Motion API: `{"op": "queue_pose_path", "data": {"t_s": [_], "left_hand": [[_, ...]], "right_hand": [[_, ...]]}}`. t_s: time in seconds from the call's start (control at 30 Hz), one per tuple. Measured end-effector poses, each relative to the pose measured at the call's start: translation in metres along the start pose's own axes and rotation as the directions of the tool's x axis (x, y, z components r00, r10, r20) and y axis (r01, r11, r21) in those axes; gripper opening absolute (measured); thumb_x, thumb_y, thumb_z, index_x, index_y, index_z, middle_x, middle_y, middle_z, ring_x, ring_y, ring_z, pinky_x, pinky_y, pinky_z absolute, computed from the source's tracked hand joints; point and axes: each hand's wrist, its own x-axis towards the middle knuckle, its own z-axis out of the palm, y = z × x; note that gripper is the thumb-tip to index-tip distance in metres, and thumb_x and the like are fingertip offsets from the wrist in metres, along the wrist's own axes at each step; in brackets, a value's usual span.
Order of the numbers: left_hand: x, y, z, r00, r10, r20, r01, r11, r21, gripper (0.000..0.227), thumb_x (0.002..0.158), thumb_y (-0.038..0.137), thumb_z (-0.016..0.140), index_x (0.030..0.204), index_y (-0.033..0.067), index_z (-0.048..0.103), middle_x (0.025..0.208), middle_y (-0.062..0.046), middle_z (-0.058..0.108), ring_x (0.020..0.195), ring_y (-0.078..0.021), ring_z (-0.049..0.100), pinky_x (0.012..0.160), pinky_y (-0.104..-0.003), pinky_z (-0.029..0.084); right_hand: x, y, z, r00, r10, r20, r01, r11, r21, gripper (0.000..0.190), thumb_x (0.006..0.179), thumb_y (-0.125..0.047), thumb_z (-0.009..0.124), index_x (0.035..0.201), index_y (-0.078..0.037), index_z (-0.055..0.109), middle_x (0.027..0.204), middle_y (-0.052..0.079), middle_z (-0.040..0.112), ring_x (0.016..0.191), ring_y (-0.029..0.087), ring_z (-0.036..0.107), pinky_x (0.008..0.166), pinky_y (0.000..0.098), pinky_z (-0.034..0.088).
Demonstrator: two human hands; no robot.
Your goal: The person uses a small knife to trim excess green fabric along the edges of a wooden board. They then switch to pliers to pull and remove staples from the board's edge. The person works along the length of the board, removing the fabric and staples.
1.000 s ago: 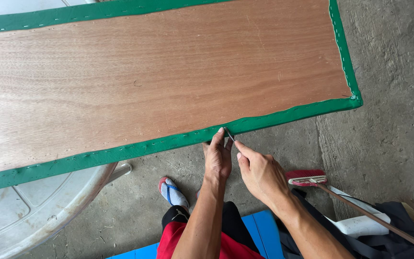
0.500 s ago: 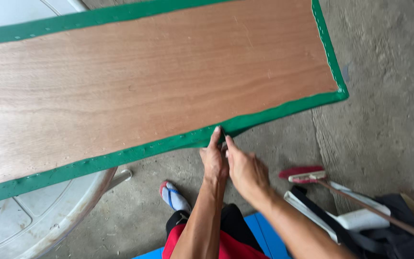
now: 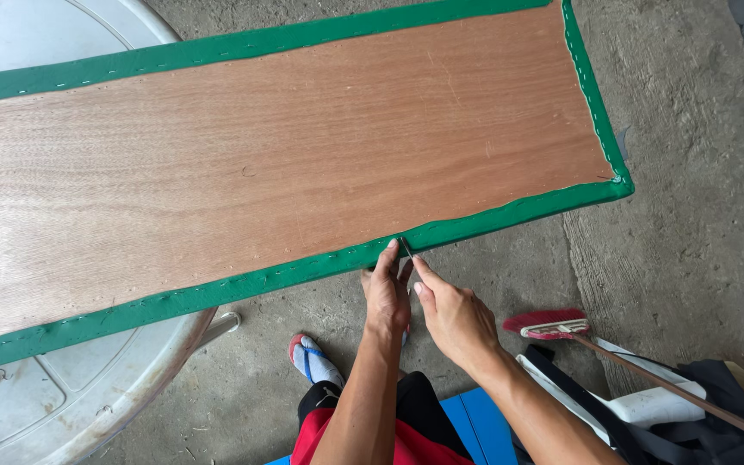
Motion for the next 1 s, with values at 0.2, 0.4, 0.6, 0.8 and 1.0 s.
{"op": "queue_pose_path", "data": {"t_s": [0.2, 0.4, 0.6, 0.8, 1.0], "left_hand": [[-0.003, 0.003, 0.001, 1.000, -0.016, -0.015, 0.016, 1.000, 0.027, 0.061, 0.080, 0.019, 0.080, 0.132, 0.0149, 0.049, 0.116, -0.002, 0.065, 0.109, -0.0161, 0.063, 0.092, -0.041, 0.051], [0.006, -0.009, -0.008, 1.000, 0.006, 0.022, -0.005, 1.000, -0.021, 0.051, 0.083, 0.017, 0.081, 0.127, 0.0119, 0.055, 0.109, -0.003, 0.066, 0.099, -0.0165, 0.063, 0.086, -0.036, 0.050], [0.011, -0.004, -0.014, 0.999, -0.001, 0.040, -0.001, 0.999, 0.043, 0.055, 0.081, 0.017, 0.080, 0.128, 0.0110, 0.054, 0.112, -0.004, 0.066, 0.104, -0.0188, 0.064, 0.092, -0.041, 0.053], [0.007, -0.007, -0.009, 0.999, -0.011, 0.039, 0.010, 1.000, 0.021, 0.076, 0.079, 0.020, 0.079, 0.141, 0.0185, 0.035, 0.135, -0.005, 0.059, 0.128, -0.0208, 0.057, 0.106, -0.051, 0.046], [-0.003, -0.019, 0.005, 0.997, -0.038, 0.060, 0.038, 0.999, 0.000, 0.089, 0.083, 0.033, 0.078, 0.155, 0.0242, 0.026, 0.157, -0.008, 0.040, 0.146, -0.0276, 0.039, 0.115, -0.055, 0.035]], "right_hand": [[0.000, -0.002, 0.002, 1.000, 0.005, 0.003, -0.005, 1.000, 0.022, 0.050, 0.101, -0.039, 0.048, 0.151, -0.034, 0.048, 0.093, 0.021, 0.076, 0.089, 0.042, 0.074, 0.075, 0.0521, 0.059], [0.012, 0.013, 0.036, 0.995, 0.078, -0.058, -0.071, 0.991, 0.114, 0.050, 0.101, -0.039, 0.049, 0.151, -0.035, 0.048, 0.098, 0.020, 0.076, 0.091, 0.041, 0.074, 0.078, 0.0504, 0.058], [0.016, 0.029, 0.095, 0.882, -0.179, -0.436, 0.325, 0.902, 0.286, 0.055, 0.101, -0.019, 0.051, 0.155, -0.015, 0.042, 0.117, 0.024, 0.071, 0.102, 0.041, 0.071, 0.080, 0.0487, 0.057], [0.010, 0.064, 0.079, 0.868, -0.265, -0.419, 0.430, 0.823, 0.370, 0.057, 0.101, -0.013, 0.049, 0.156, -0.004, 0.037, 0.137, 0.029, 0.059, 0.123, 0.042, 0.062, 0.098, 0.0460, 0.050], [0.002, 0.066, 0.004, 0.945, -0.082, -0.316, 0.157, 0.963, 0.220, 0.041, 0.099, -0.027, 0.055, 0.136, -0.013, 0.064, 0.110, 0.021, 0.075, 0.100, 0.037, 0.074, 0.081, 0.0422, 0.059]]}}
